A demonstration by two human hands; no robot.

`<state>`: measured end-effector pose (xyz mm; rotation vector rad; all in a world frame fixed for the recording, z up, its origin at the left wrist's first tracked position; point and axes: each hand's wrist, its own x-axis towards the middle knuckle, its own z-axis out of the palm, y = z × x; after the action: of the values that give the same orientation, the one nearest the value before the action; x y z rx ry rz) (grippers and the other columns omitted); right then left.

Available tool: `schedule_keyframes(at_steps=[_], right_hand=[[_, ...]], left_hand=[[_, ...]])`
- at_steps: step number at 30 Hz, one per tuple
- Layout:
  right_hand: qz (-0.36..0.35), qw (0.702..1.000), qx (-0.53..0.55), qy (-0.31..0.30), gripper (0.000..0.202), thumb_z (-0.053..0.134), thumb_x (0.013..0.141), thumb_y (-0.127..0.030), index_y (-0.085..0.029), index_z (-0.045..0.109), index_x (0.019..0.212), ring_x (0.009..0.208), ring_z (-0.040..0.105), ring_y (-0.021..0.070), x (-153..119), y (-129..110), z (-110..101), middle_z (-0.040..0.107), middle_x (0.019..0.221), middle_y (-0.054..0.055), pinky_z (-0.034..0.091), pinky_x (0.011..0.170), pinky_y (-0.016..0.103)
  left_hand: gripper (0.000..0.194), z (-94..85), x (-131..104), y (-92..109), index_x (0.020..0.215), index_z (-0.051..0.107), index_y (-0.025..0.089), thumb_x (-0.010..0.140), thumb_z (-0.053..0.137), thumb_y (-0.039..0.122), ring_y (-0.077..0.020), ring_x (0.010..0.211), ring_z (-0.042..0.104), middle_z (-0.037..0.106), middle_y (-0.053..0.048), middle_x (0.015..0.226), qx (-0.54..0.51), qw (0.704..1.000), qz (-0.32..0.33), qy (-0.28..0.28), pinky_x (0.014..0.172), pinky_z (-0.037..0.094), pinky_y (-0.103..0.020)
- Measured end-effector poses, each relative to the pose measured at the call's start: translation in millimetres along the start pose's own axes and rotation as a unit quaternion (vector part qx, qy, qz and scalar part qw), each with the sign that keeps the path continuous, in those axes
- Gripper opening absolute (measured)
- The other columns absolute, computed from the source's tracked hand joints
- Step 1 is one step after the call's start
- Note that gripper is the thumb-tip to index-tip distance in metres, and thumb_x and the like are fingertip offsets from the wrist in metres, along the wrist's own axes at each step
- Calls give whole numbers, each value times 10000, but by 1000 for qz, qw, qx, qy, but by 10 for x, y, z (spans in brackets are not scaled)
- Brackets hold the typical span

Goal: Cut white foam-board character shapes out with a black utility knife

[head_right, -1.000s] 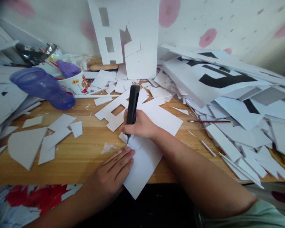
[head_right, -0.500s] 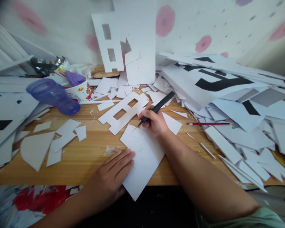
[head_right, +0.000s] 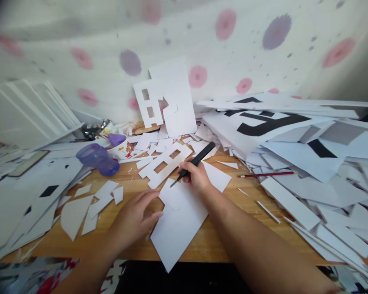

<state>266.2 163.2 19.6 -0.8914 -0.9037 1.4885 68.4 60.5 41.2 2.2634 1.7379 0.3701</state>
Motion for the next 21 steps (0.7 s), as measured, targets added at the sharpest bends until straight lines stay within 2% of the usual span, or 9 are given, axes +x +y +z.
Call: schedule_keyframes(at_steps=[4, 5, 7, 8, 9, 10, 14, 17, 21], right_hand=[[-49, 984, -169, -4, 433, 754, 613, -388, -209, 593, 973, 549, 548, 156, 33, -403, -271, 638, 665, 2, 340, 466, 247], [-91, 940, -329, 5, 515, 757, 614, -382, -221, 590, 1074, 645, 591, 180, 43, -530, -381, 662, 757, 19, 380, 527, 260], [-91, 777, -622, 41, 560, 695, 679, -396, -229, 563, 1198, 753, 627, 244, 59, -748, -609, 683, 845, 62, 405, 598, 306], [-66, 712, -697, 41, 517, 667, 700, -394, -229, 579, 1182, 772, 636, 266, 66, -823, -711, 687, 859, 78, 409, 607, 321], [-43, 671, -739, 43, 464, 654, 704, -378, -224, 608, 1139, 776, 642, 286, 71, -872, -799, 691, 853, 92, 410, 608, 334], [-24, 652, -757, 40, 410, 651, 699, -357, -221, 634, 1086, 778, 648, 299, 74, -898, -868, 694, 848, 101, 413, 608, 341], [-21, 647, -761, 45, 362, 627, 715, -295, -230, 658, 1070, 861, 660, 329, 70, -885, -946, 706, 949, 123, 436, 650, 368], [-43, 645, -762, 42, 420, 588, 785, -358, -215, 620, 1179, 954, 646, 344, 56, -837, -837, 690, 1069, 151, 451, 687, 389], [-80, 645, -760, -16, 395, 602, 815, -364, -195, 641, 1170, 1030, 629, 323, 43, -673, -633, 681, 1117, 152, 465, 769, 382]], left_hand=[[591, 126, 173, 166, 1298, 551, 170, 779, 684, 419, -327, 1196, 519, 582, -134, 1306, 52, 998, -25, -31, 1023, 414, -479], [627, 140, 199, 191, 1300, 550, 175, 753, 705, 439, -335, 1187, 517, 582, -137, 1292, 59, 997, -33, -38, 1014, 413, -481], [664, 148, 239, 216, 1300, 554, 195, 716, 729, 460, -345, 1168, 518, 585, -135, 1248, 62, 996, -52, -46, 996, 411, -482], [673, 146, 256, 219, 1297, 559, 206, 699, 740, 457, -350, 1155, 523, 588, -132, 1216, 53, 995, -64, -47, 983, 412, -484], [679, 143, 271, 220, 1293, 563, 215, 683, 750, 446, -353, 1141, 527, 590, -129, 1185, 38, 995, -75, -46, 970, 413, -484], [675, 139, 286, 218, 1290, 566, 223, 675, 754, 425, -355, 1133, 529, 589, -124, 1164, 21, 995, -84, -41, 963, 409, -484], [565, 154, 334, 194, 1245, 575, 222, 703, 710, 306, -333, 1119, 533, 582, -113, 1139, -35, 994, -100, -8, 946, 399, -455], [447, 207, 354, 137, 1152, 581, 233, 714, 671, 236, -281, 1010, 576, 599, -84, 1097, -78, 991, -109, 19, 876, 424, -406], [293, 266, 371, 29, 1016, 551, 241, 733, 616, 199, -204, 784, 606, 637, -28, 947, -169, 975, -132, 56, 735, 449, -333]])
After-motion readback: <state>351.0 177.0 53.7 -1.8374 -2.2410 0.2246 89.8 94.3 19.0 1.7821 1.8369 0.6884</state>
